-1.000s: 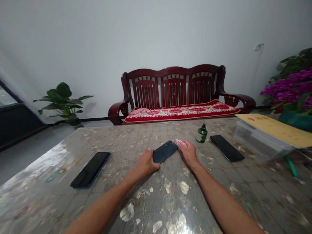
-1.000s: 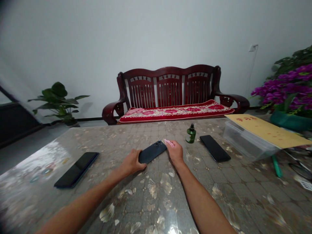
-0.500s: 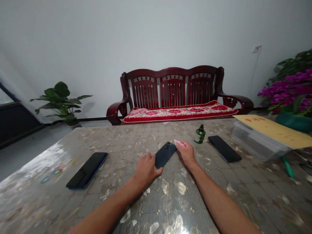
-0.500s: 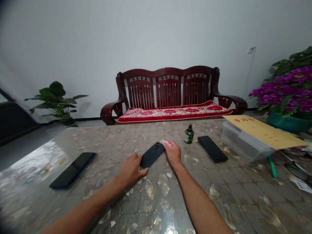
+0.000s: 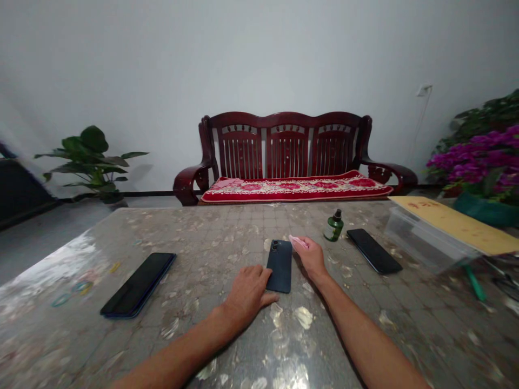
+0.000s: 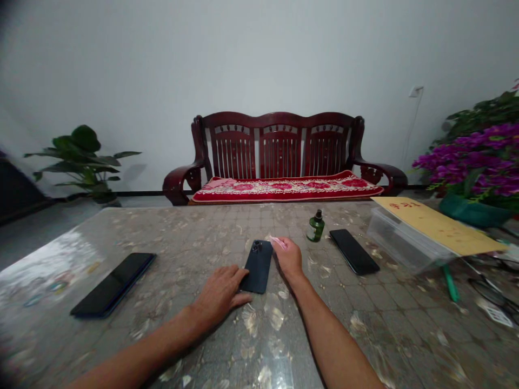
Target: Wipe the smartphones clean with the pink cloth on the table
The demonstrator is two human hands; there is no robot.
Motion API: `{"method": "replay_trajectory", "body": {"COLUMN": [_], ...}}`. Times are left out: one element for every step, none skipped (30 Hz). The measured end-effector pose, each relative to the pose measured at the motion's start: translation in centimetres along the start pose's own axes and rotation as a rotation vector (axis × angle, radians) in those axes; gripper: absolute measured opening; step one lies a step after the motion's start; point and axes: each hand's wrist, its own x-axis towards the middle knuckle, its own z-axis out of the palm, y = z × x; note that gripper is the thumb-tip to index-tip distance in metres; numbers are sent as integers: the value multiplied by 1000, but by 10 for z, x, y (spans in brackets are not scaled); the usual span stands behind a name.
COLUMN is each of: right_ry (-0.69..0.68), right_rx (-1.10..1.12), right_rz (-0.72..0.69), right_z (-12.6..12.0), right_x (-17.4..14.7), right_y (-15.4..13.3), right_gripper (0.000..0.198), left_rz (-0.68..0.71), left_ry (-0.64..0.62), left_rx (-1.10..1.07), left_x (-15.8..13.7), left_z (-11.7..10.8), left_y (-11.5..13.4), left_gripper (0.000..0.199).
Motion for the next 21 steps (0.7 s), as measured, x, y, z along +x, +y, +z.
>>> {"method": "replay_trajectory", "body": {"right_ry": [2, 1, -1, -7, -14, -20, -26, -31, -37, -42, -48, -58, -69, -83, -100, -120, -144, -166, -185, -197, -196], "right_rx": [-4, -8, -7, -3, 4, 10, 10, 2, -12, -31, -47, -59, -64, -61, -50, -31, -6, 24, 50, 64, 57], "right_rz": [-3, -4, -4, -1, 3, 7, 8, 7, 6, 5, 5, 7, 11, 18, 29, 50, 84, 125, 165, 193, 195], "right_z": [0, 0, 1, 1, 1, 2, 2, 2, 2, 2, 3, 3, 3, 3, 2, 1, 0, -2, -3, -5, -7], "right_x": [0, 0, 0, -1, -1, 0, 0, 0, 0, 0, 1, 1, 1, 2, 3, 5, 7, 10, 14, 18, 22], "right_y": [-1, -2, -2, -2, -2, 0, 1, 3, 5, 7, 8, 9, 9, 9, 8, 6, 4, 1, -2, -5, -8], "right_gripper": [48, 47, 47, 46, 46, 46, 46, 47, 46, 46, 45, 44, 44, 43, 43, 44, 44, 45, 46, 47, 47], "left_rz": [54, 116, 180, 241, 285, 316, 335, 346, 354, 359, 364, 369, 374, 376, 376, 375, 375, 376, 379, 381, 385], "left_ry": [28, 63, 102, 132, 159, 177, 190, 202, 211, 220, 226, 231, 233, 234, 235, 236, 236, 237, 238, 239, 241], "left_rx": [-24, -50, -76, -88, -94, -101, -109, -121, -138, -159, -180, -201, -219, -234, -245, -253, -259, -263, -265, -267, -268], "left_x": [0, -1, -1, -1, -1, -1, -1, -1, -1, -1, -1, -1, -1, -1, -1, -1, -2, -2, -2, -2, -2], "left_z": [1, 3, 6, 10, 14, 18, 22, 26, 30, 33, 35, 36, 37, 37, 37, 37, 37, 37, 37, 37, 37], "left_y": [-6, -12, -18, -23, -28, -32, -35, -37, -39, -41, -42, -43, -43, -44, -45, -45, -45, -45, -45, -45, -45], "left_gripper": [46, 46, 45, 43, 40, 36, 33, 31, 30, 30, 29, 29, 28, 26, 26, 26, 26, 26, 26, 25, 25]}}
